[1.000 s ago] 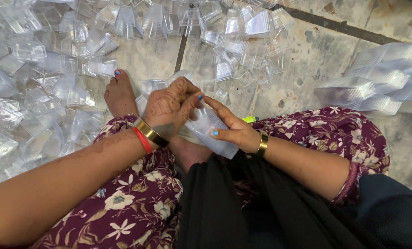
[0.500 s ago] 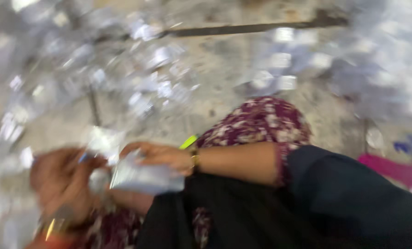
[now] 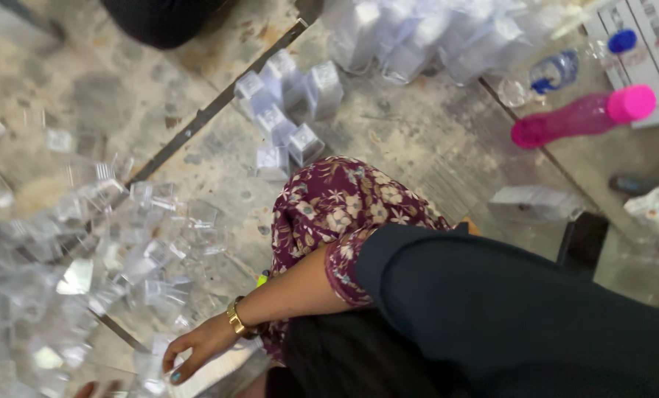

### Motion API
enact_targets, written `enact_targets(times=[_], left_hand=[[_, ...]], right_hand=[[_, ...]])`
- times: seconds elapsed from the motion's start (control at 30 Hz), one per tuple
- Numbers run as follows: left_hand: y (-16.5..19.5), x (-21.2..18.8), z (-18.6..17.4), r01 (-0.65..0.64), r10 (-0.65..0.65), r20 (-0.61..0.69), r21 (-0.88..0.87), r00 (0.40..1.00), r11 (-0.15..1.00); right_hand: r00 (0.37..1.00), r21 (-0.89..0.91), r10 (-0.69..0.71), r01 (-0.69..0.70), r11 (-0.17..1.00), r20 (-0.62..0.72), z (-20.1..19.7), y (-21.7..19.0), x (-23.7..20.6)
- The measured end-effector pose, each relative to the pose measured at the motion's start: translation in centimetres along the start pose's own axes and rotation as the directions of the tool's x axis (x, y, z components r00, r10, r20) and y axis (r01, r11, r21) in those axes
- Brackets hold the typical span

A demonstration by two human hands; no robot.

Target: The person sits on the floor among large piles of small translucent plastic cups and counts them one at a time, nesting each counted cup into a stack held in one hand. The person repeatedly picks single cups from the floor pile, adds them to the growing stack, and sets completed stacks aside.

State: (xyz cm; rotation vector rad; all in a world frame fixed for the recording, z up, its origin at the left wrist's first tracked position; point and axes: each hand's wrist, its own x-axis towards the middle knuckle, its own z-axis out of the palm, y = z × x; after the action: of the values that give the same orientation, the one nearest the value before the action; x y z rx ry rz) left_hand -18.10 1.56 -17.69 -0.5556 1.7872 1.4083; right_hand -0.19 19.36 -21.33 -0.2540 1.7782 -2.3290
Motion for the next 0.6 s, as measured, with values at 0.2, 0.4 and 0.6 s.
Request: enact_targets(times=[0.2,0.4,0.6], left_hand=[[2.4,-1.8,3.6,-0.004,0.017,0.262,-0.051,0.965,0.999],[2.7,-8.3,5.4,0.004,-0.099,0.565,0.167,0.819,0.986],[-4.2,-12.6,6.4,-0.708,0.271,0.703,0.454,0.658,0.541]], right_hand=[[0.995,-0.139,0.053,-0.065,0.988,-0.090,-2.4,-3.0,-2.0],[0.981,-0.260,0.076,-0.121,0.958,-0.177,-2.2,-4.5,-3.8],[0.933,-0.234,0.063,-0.154,0.960,-0.353,-0.3,-5.8,-7.1]])
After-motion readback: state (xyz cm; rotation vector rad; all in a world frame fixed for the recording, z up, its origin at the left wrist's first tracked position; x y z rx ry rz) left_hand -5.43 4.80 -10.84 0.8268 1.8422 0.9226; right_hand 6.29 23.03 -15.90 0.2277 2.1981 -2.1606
